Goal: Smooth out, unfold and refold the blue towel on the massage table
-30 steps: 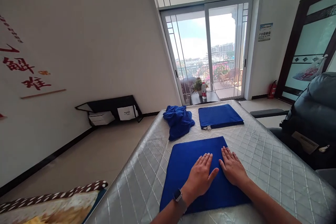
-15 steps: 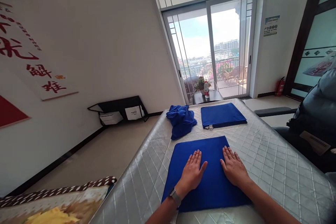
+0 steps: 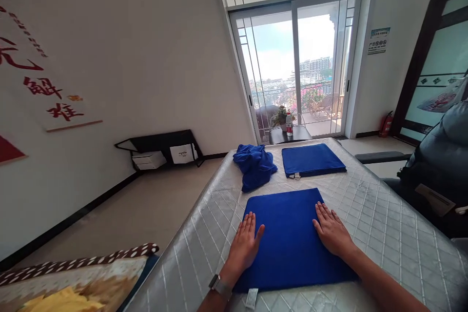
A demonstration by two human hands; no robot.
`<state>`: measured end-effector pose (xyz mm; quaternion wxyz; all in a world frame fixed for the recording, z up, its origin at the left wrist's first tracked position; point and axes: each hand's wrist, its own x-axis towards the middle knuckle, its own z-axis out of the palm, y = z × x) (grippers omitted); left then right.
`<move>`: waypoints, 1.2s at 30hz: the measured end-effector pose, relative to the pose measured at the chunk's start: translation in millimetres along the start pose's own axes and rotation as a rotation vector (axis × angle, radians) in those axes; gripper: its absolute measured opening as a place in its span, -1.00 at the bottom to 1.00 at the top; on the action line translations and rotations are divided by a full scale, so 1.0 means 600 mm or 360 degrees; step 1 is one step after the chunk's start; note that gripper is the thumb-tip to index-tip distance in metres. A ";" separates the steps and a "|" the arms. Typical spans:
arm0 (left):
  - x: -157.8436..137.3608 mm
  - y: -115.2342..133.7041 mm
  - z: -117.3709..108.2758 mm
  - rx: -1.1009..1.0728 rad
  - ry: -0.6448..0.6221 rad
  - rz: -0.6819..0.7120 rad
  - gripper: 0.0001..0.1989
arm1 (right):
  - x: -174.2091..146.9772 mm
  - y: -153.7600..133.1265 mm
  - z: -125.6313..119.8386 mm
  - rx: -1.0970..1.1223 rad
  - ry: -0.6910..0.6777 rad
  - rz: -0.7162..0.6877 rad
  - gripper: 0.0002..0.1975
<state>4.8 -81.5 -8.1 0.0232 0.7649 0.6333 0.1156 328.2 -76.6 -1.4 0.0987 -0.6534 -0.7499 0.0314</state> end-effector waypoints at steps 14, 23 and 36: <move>0.003 -0.024 0.018 0.0049 0.0104 0.0046 -0.20 | -0.077 -0.001 0.001 -0.0092 0.0047 -0.0135 -0.34; -0.021 0.134 -0.014 -0.0040 0.0100 0.0536 -0.33 | -0.077 0.000 0.015 -0.0068 0.0111 -0.0102 -0.37; -0.010 0.297 -0.016 -0.0303 -0.0219 0.0731 -0.30 | -0.082 0.009 0.034 -0.0176 0.0281 -0.0204 -0.44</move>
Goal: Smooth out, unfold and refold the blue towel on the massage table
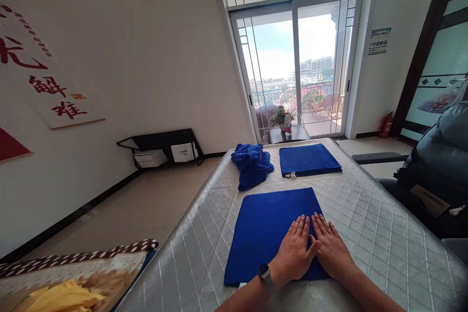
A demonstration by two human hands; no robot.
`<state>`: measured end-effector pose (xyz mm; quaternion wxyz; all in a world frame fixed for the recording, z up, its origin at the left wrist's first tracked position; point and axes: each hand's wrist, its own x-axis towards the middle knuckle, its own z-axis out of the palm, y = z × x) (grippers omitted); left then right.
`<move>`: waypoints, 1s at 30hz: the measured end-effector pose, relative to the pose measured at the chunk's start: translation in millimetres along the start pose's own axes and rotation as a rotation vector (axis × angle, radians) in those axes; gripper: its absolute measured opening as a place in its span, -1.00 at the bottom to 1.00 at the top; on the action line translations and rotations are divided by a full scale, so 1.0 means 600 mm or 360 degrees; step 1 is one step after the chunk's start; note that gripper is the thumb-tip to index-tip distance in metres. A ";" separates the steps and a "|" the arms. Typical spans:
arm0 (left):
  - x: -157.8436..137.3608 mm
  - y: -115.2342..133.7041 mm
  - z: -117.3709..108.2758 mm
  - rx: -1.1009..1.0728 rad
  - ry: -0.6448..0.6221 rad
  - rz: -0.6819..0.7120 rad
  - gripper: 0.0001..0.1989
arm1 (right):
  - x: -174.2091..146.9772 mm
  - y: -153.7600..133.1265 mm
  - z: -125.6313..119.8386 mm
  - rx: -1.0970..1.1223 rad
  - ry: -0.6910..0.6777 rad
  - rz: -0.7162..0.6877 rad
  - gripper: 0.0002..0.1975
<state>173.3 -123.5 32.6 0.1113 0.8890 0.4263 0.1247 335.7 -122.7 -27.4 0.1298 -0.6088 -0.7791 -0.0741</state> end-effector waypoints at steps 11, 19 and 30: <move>-0.182 -0.202 -0.025 0.0312 0.0125 -0.0672 -0.27 | 0.007 -0.007 -0.020 0.0216 -0.0177 0.0115 -0.36; -0.201 -0.208 -0.021 0.0309 0.0222 -0.0675 -0.27 | 0.003 -0.008 -0.037 0.0179 -0.0157 0.0087 -0.36; -0.204 -0.204 -0.026 0.0427 0.0367 -0.0545 -0.30 | -0.110 -0.034 -0.029 0.0230 -0.0142 0.0136 -0.30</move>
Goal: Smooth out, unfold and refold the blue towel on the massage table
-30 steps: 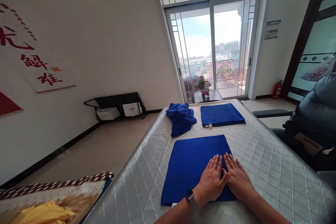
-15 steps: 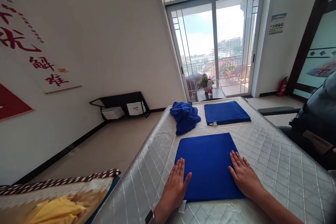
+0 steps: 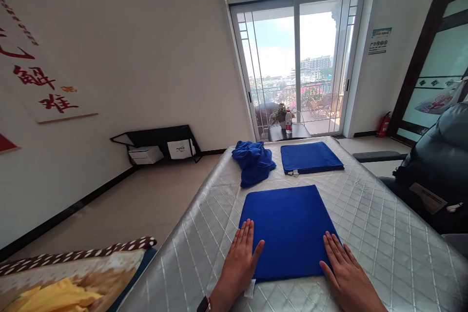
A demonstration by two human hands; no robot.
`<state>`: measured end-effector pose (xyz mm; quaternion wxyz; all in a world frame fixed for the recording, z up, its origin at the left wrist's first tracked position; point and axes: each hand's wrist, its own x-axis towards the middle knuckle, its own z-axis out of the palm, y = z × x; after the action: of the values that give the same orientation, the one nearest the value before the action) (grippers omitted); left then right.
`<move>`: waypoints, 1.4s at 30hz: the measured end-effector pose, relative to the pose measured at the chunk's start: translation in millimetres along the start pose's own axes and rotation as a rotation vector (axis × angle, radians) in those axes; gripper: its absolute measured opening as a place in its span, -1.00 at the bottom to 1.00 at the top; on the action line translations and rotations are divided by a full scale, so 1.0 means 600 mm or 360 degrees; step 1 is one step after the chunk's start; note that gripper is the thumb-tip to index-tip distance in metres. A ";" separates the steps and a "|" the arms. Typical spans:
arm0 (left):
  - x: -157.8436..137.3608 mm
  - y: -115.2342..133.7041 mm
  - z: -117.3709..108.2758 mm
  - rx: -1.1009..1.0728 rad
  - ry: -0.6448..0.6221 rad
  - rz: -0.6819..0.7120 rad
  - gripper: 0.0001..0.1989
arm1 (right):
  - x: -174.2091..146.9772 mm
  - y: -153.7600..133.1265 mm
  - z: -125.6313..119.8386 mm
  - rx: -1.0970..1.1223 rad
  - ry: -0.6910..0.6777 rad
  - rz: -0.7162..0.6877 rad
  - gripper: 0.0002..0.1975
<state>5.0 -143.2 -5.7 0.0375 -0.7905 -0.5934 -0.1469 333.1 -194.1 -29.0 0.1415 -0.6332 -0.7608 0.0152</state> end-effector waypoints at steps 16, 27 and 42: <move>-0.007 0.246 0.011 -0.0293 -0.0150 0.0766 -0.22 | -0.002 0.016 0.028 -0.0060 0.0073 -0.0145 -0.43; -0.137 -0.002 0.053 0.0165 -0.0036 0.0261 -0.23 | 0.001 0.019 0.034 -0.0038 0.0135 -0.0103 -0.34; -0.161 -0.029 0.044 0.0330 0.0464 0.0435 -0.17 | -0.005 0.044 0.038 -0.0153 0.0106 -0.0157 -0.39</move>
<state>-30.8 -221.4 -59.7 0.2236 -0.8259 -0.4809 -0.1913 353.7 -187.9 -57.1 0.1368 -0.6012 -0.7857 -0.0495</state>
